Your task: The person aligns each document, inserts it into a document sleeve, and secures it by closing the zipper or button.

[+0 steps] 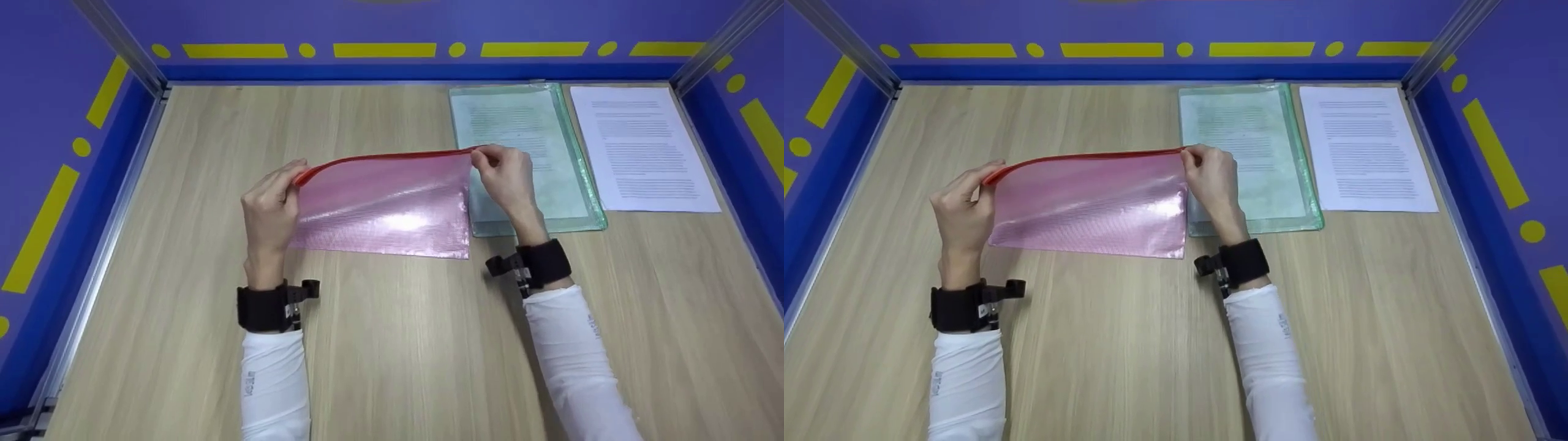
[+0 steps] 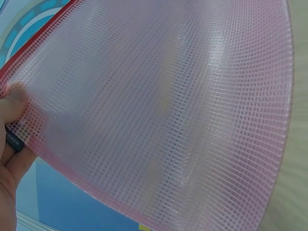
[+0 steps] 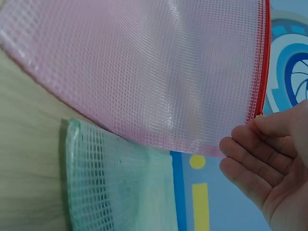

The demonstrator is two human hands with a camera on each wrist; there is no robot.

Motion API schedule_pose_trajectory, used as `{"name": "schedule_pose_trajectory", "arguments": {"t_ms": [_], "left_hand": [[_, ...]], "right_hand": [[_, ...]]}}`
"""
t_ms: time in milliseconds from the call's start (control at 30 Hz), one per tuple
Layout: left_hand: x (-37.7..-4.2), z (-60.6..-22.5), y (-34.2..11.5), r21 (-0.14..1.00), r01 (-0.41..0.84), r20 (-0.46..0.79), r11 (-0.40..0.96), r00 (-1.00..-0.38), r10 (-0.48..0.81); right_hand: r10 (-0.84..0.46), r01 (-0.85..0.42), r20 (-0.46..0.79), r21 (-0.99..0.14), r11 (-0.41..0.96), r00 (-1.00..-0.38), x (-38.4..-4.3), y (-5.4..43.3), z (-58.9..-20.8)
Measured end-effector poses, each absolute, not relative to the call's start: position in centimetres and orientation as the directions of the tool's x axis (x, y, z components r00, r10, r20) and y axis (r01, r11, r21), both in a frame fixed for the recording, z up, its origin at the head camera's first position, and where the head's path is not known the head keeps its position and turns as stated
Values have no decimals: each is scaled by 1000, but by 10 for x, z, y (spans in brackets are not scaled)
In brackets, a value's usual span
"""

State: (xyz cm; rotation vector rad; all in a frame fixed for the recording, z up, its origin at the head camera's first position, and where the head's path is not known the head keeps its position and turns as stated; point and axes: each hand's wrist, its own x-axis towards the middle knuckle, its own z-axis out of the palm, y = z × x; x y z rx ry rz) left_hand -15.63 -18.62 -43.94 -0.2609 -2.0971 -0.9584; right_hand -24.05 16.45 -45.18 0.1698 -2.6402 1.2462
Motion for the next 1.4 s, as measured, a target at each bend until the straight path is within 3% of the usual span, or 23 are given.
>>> {"name": "schedule_pose_trajectory", "arguments": {"t_ms": [233, 700, 1067, 1400], "left_hand": [[-157, -442, -183, 546, 463, 725, 698, -678, -118], [-159, -440, -186, 557, 440, 735, 705, -656, -171], [-156, -436, -191, 585, 397, 718, 708, -660, -223], [-156, -435, -185, 553, 455, 752, 697, -633, -183]], "right_hand": [[21, -211, 288, -748, 629, -957, -231, 167, -463], [33, -220, 310, -742, 633, -950, -232, 174, -458], [49, -165, 255, -747, 644, -966, -231, 186, -457], [-59, -164, 172, -702, 693, -983, -230, 197, -458]]}}
